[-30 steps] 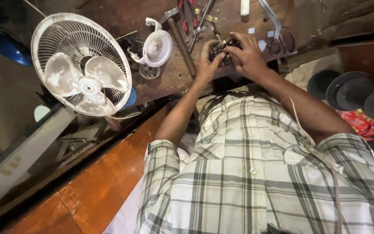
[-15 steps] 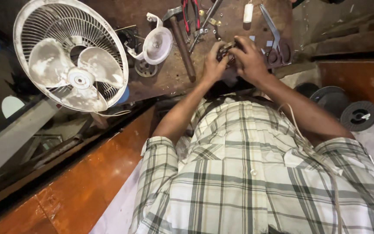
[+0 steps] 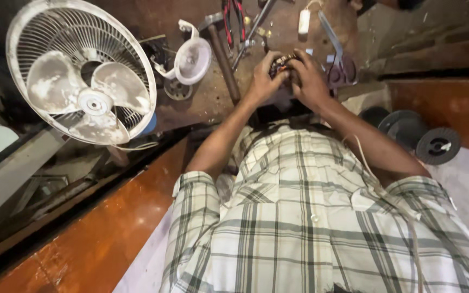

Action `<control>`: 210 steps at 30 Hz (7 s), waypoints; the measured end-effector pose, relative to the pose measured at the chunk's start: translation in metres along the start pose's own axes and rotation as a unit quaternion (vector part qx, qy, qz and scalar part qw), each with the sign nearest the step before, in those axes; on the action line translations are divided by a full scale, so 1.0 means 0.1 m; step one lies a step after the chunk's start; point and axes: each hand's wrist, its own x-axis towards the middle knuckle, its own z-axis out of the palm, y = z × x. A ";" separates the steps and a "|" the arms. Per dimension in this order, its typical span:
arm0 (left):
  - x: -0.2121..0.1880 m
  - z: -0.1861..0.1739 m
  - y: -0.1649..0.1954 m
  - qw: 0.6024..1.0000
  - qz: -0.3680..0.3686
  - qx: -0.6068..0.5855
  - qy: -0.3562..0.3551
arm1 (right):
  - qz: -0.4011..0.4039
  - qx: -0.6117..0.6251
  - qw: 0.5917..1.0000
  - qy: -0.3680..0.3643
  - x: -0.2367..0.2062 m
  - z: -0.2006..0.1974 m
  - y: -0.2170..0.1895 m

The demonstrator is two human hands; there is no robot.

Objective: The person works at a cluttered workbench, handling a small circular electrical component with copper windings. They repeatedly pick up small white pieces and place them onto the component, adjusting and pressing them into position. Tools and other fan parts are visible on the table, but the person focuses on the small component throughout.

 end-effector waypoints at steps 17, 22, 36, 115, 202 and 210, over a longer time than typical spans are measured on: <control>-0.07 0.22 0.07 0.988 -0.022 -0.006 0.150 | -0.087 -0.078 0.993 -0.011 0.13 -0.12 -0.03; 0.13 0.00 0.05 0.996 -0.086 -0.004 -0.025 | -0.050 -0.053 0.997 -0.012 0.10 -0.16 -0.14; -0.02 0.18 -0.05 0.994 -0.026 0.054 0.087 | -0.056 -0.099 0.993 0.021 0.14 -0.15 -0.17; -0.60 0.06 -0.20 0.931 0.037 0.347 0.106 | 0.099 -0.230 0.967 -0.059 -0.31 -0.02 0.14; -0.57 0.03 -0.18 0.917 0.102 0.353 0.157 | 0.117 -0.038 0.975 0.184 -0.14 -0.46 0.35; -0.57 -0.03 -0.17 0.922 0.094 0.343 0.153 | 0.115 -0.071 0.977 0.164 -0.10 -0.42 0.39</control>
